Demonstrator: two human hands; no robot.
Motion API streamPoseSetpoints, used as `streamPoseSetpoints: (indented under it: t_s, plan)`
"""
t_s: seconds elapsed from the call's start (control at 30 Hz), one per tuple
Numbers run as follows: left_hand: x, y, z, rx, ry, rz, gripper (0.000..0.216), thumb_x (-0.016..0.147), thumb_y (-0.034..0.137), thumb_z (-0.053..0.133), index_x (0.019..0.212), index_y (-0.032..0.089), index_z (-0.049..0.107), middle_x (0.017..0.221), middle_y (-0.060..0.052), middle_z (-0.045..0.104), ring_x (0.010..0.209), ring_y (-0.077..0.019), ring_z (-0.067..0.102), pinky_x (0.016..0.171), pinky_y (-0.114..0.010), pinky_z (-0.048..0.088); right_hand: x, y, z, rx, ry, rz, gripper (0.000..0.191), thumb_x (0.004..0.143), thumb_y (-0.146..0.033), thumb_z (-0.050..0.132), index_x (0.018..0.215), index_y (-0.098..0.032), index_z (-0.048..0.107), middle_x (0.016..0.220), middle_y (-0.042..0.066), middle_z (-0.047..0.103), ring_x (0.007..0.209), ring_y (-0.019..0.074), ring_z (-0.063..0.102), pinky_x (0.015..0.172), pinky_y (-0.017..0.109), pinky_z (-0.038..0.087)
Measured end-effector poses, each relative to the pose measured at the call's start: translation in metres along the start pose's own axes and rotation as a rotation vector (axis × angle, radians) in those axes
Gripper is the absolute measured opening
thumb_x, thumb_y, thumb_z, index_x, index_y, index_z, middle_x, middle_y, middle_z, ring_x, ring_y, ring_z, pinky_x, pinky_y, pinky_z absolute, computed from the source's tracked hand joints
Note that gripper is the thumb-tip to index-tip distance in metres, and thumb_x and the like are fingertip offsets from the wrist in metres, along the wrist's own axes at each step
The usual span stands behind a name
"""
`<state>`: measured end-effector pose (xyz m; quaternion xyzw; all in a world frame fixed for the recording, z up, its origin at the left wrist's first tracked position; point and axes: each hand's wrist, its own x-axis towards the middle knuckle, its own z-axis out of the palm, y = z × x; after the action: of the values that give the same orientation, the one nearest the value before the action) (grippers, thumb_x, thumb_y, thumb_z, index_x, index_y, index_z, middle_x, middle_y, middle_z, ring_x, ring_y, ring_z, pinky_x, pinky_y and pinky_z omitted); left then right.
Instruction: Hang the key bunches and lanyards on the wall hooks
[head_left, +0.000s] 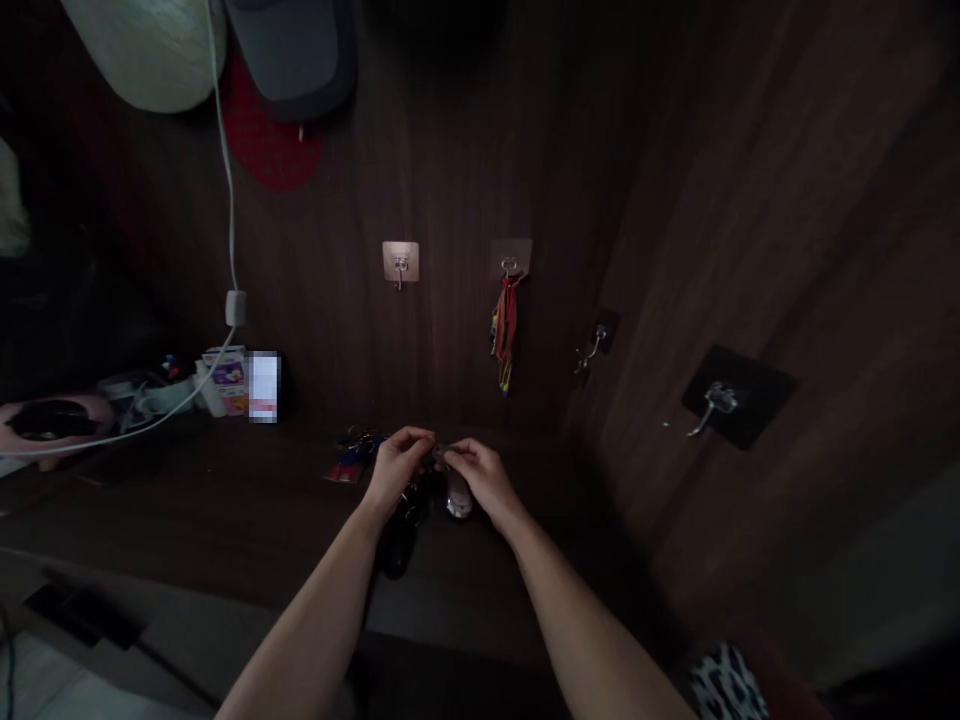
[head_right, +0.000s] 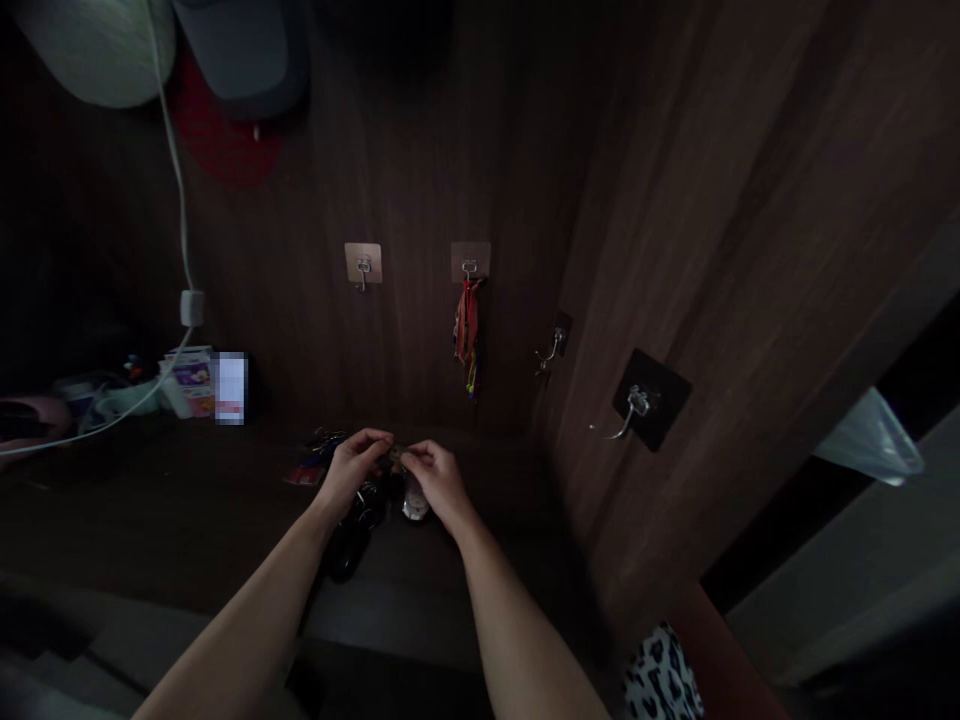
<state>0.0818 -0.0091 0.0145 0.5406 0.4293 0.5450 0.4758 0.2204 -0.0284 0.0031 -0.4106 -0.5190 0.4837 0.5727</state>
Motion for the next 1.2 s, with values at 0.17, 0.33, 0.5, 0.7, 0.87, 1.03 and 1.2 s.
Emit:
streamPoseSetpoints:
  t_s: [0.17, 0.33, 0.5, 0.7, 0.87, 1.03, 1.2]
  plan:
    - [-0.0007, -0.0018, -0.0010, -0.070, -0.097, -0.047, 0.031, 0.068, 0.038, 0.061, 0.089, 0.015, 0.062, 0.074, -0.001, 0.062, 0.061, -0.0115, 0.058, 0.049, -0.019, 0.044, 0.0036, 0.0013, -0.0033, 0.052, 0.019, 0.029, 0.031, 0.059, -0.048, 0.069, 0.066, -0.019, 0.059, 0.062, 0.000, 0.064, 0.065, 0.0169, 0.060, 0.057, 0.025, 0.041]
    - [-0.0030, -0.0024, 0.0002, -0.176, -0.268, -0.062, 0.036, 0.070, 0.031, 0.063, 0.103, 0.018, 0.062, 0.091, -0.004, 0.065, 0.079, -0.0136, 0.062, 0.067, -0.023, 0.049, 0.0048, 0.0005, -0.0068, 0.102, 0.085, 0.028, 0.029, 0.059, -0.046, 0.069, 0.065, -0.019, 0.059, 0.063, -0.001, 0.062, 0.062, 0.0139, 0.055, 0.056, 0.023, 0.040]
    - [-0.0042, -0.0030, 0.0021, -0.174, -0.293, -0.015, 0.037, 0.069, 0.031, 0.067, 0.103, 0.018, 0.063, 0.097, -0.004, 0.065, 0.082, -0.0133, 0.061, 0.076, -0.025, 0.048, 0.0041, -0.0014, -0.0064, 0.122, 0.105, 0.021, 0.029, 0.059, -0.045, 0.069, 0.064, -0.019, 0.057, 0.062, -0.002, 0.060, 0.060, 0.0134, 0.055, 0.055, 0.023, 0.039]
    - [-0.0022, -0.0042, 0.0028, -0.184, -0.252, -0.022, 0.038, 0.066, 0.040, 0.069, 0.096, 0.016, 0.063, 0.089, -0.004, 0.064, 0.073, -0.0118, 0.060, 0.074, -0.026, 0.048, 0.0015, -0.0044, -0.0041, 0.037, 0.089, 0.001, 0.030, 0.063, -0.046, 0.066, 0.080, -0.021, 0.060, 0.065, -0.002, 0.063, 0.063, 0.0157, 0.059, 0.054, 0.024, 0.040]
    - [-0.0002, -0.0046, 0.0022, -0.108, -0.205, -0.001, 0.036, 0.067, 0.048, 0.065, 0.080, 0.015, 0.062, 0.072, 0.000, 0.062, 0.066, -0.0108, 0.057, 0.065, -0.022, 0.046, 0.0003, -0.0038, -0.0033, -0.037, 0.011, -0.023, 0.026, 0.068, -0.046, 0.060, 0.080, -0.022, 0.063, 0.072, -0.001, 0.065, 0.070, 0.0166, 0.059, 0.055, 0.024, 0.042]
    - [-0.0006, -0.0018, 0.0017, -0.065, -0.127, 0.005, 0.035, 0.065, 0.049, 0.065, 0.066, 0.015, 0.057, 0.053, 0.006, 0.052, 0.049, -0.0063, 0.046, 0.050, -0.018, 0.037, 0.0016, -0.0012, -0.0047, 0.007, -0.028, 0.016, 0.031, 0.070, -0.050, 0.058, 0.082, -0.022, 0.065, 0.074, 0.000, 0.064, 0.073, 0.0165, 0.058, 0.053, 0.022, 0.040]
    - [-0.0011, -0.0004, 0.0018, -0.028, -0.116, 0.014, 0.035, 0.064, 0.049, 0.066, 0.061, 0.015, 0.056, 0.051, 0.006, 0.051, 0.048, -0.0058, 0.043, 0.049, -0.018, 0.034, 0.0009, -0.0023, -0.0047, 0.002, -0.025, 0.009, 0.030, 0.068, -0.050, 0.061, 0.079, -0.022, 0.064, 0.074, -0.001, 0.061, 0.072, 0.0155, 0.056, 0.052, 0.021, 0.040]
